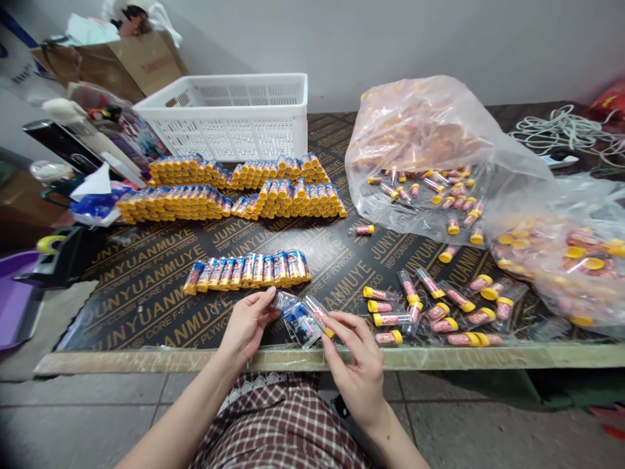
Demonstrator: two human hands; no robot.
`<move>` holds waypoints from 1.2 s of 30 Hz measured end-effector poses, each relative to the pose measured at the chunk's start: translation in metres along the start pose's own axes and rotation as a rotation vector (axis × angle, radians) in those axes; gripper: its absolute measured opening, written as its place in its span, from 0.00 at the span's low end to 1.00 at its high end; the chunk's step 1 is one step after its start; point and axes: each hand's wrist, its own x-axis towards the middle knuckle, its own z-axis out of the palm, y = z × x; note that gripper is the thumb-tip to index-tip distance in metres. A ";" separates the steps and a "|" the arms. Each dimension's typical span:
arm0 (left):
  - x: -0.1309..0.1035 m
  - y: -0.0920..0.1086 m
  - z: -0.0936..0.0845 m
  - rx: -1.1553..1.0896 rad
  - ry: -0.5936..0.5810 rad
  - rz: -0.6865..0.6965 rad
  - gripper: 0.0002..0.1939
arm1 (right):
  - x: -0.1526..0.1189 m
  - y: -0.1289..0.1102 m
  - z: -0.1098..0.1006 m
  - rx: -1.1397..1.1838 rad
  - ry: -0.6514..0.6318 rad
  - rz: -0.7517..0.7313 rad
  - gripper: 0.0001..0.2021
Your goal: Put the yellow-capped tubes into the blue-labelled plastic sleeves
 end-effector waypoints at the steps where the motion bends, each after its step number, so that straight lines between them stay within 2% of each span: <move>1: 0.000 0.000 0.000 -0.003 0.011 0.005 0.18 | 0.000 0.000 0.001 -0.005 0.003 -0.010 0.19; 5: 0.000 0.000 0.001 -0.008 0.022 0.016 0.18 | 0.000 -0.003 0.004 -0.026 0.001 -0.055 0.21; 9: 0.000 -0.005 0.000 0.027 0.025 0.072 0.17 | -0.001 -0.006 0.006 0.000 -0.075 -0.082 0.21; 13: -0.007 -0.007 0.003 0.038 -0.068 0.109 0.15 | -0.002 -0.004 0.011 0.088 -0.191 -0.044 0.22; 15: -0.011 -0.006 0.005 0.037 -0.148 0.065 0.16 | -0.002 -0.001 0.013 0.098 -0.205 -0.049 0.23; 19: -0.020 -0.004 0.006 0.073 -0.253 -0.070 0.23 | 0.003 0.006 0.016 0.012 -0.155 -0.108 0.28; 21: -0.023 -0.005 0.005 0.125 -0.319 -0.142 0.21 | 0.007 0.007 0.014 -0.007 -0.162 -0.128 0.34; 23: -0.025 -0.006 0.005 0.181 -0.366 -0.194 0.18 | 0.011 0.007 0.012 0.024 -0.229 -0.137 0.38; 28: -0.029 -0.011 0.007 0.246 -0.397 -0.219 0.17 | 0.017 0.007 0.007 0.126 -0.428 -0.160 0.42; 36: -0.029 -0.013 0.006 0.269 -0.414 -0.211 0.18 | 0.013 0.008 0.011 0.232 -0.385 -0.109 0.42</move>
